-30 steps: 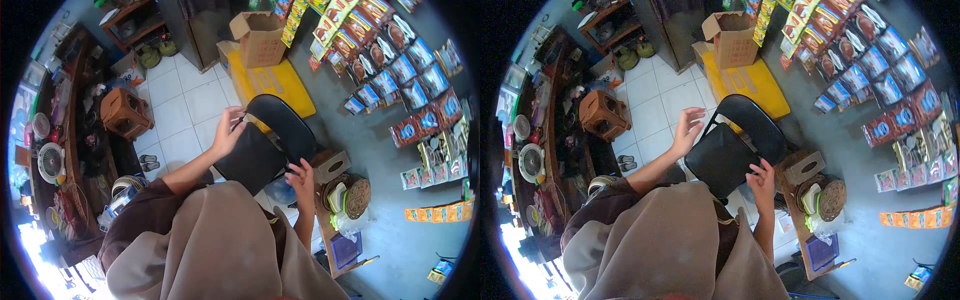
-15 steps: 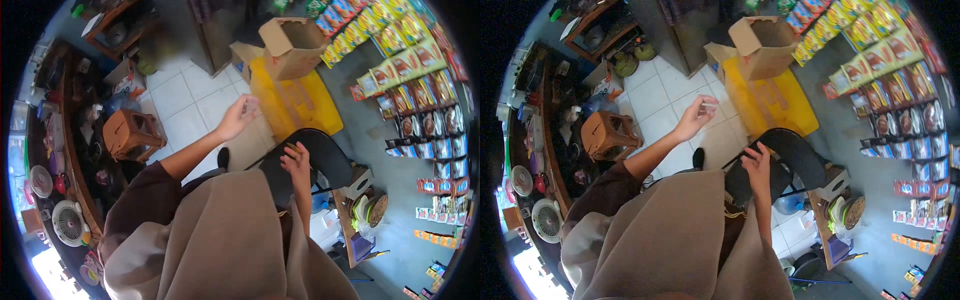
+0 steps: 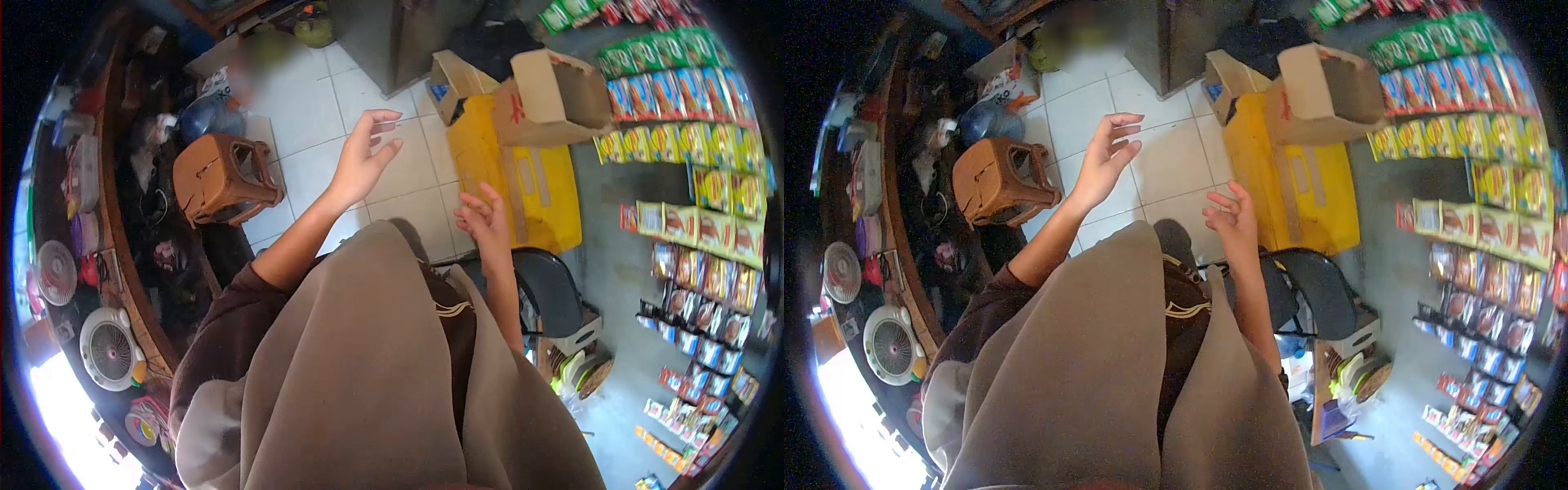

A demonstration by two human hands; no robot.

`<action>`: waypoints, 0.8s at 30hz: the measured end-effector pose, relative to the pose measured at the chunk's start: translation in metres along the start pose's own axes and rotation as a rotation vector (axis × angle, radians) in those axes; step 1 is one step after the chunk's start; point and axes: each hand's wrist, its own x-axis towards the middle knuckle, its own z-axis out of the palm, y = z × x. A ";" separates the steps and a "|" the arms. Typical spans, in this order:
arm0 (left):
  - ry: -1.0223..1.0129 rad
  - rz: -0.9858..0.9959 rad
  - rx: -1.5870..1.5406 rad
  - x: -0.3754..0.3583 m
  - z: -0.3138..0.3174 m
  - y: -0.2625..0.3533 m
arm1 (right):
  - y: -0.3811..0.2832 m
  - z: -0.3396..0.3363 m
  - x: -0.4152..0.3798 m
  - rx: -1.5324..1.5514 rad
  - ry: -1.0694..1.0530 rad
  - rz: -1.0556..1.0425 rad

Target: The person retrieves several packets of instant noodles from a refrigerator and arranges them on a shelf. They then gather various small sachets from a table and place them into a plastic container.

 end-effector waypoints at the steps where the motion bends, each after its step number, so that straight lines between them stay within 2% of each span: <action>1: 0.029 0.009 0.022 0.004 -0.012 0.002 | -0.003 0.008 0.011 -0.012 -0.023 0.001; 11: 0.515 -0.055 -0.030 0.066 -0.125 -0.036 | -0.053 0.094 0.184 -0.216 -0.467 0.156; 16: 0.728 -0.125 -0.148 0.108 -0.153 -0.034 | -0.099 0.166 0.272 -0.241 -0.701 0.148; 18: 0.860 -0.035 -0.150 0.121 -0.166 -0.039 | -0.109 0.198 0.299 -0.302 -0.813 0.103; 24: 1.256 -0.022 -0.114 0.108 -0.237 -0.047 | -0.100 0.310 0.341 -0.439 -1.077 0.174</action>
